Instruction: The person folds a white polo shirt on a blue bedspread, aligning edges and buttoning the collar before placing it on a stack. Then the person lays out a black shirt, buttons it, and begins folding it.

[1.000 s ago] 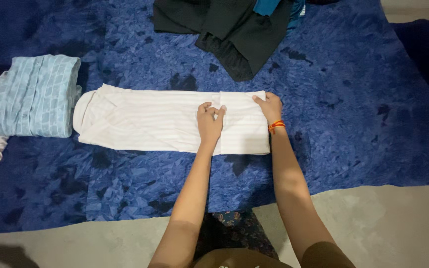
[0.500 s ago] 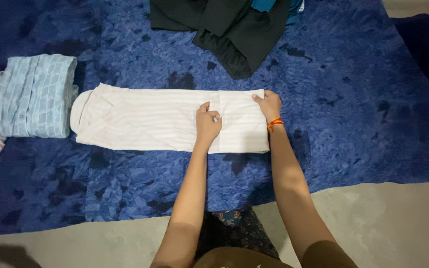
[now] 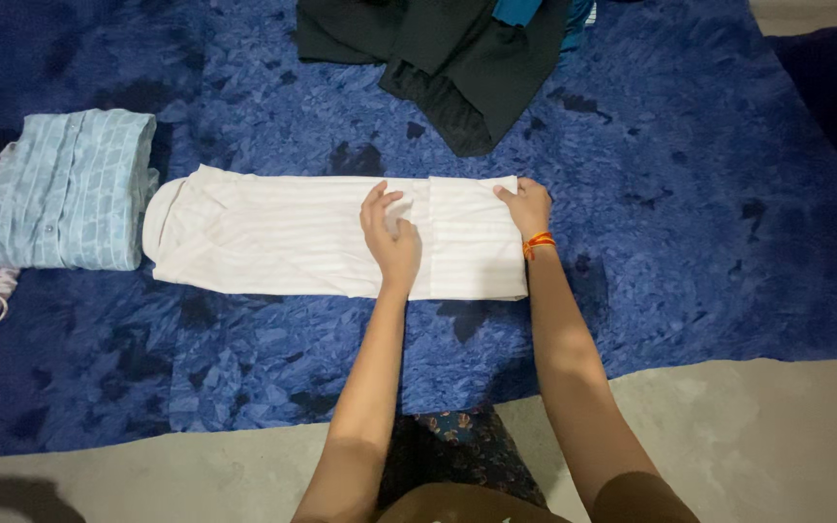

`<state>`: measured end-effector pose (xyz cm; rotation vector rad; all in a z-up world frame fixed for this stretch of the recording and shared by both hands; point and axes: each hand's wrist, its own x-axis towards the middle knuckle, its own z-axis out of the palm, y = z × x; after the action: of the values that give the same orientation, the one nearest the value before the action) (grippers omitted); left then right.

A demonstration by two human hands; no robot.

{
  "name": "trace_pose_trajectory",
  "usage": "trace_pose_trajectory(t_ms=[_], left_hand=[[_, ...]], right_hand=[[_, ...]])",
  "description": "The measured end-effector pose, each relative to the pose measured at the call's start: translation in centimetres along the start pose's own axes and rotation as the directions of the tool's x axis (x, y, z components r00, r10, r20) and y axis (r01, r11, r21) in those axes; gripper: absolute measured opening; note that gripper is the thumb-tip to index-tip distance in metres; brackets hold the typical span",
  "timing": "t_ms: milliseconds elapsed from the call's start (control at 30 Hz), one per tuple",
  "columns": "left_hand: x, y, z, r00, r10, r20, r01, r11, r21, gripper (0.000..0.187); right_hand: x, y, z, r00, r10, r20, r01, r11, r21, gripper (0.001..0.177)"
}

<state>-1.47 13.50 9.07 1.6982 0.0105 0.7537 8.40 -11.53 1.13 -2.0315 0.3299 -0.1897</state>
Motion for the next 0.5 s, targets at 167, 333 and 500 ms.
trace_pose_trajectory(t_ms=[167,333,500], left_hand=[[1.3,2.4,2.7,0.945,0.157,0.288,-0.174,0.984,0.036,0.051],[0.0,3.5,9.7,0.755,0.215,0.619,-0.522,0.769,0.370,0.063],[-0.7,0.4,12.3,0.715,0.024,0.698,-0.559,0.620,0.551,0.063]], right_hand=[[0.4,1.2,0.5,1.000,0.001,-0.011,-0.001,1.000,0.027,0.027],[1.6,3.0,0.9,0.998,-0.056,-0.019,0.056,0.998,0.037,0.023],[1.8,3.6,1.0,0.998,-0.045,-0.040,0.044,0.998,-0.036,0.024]])
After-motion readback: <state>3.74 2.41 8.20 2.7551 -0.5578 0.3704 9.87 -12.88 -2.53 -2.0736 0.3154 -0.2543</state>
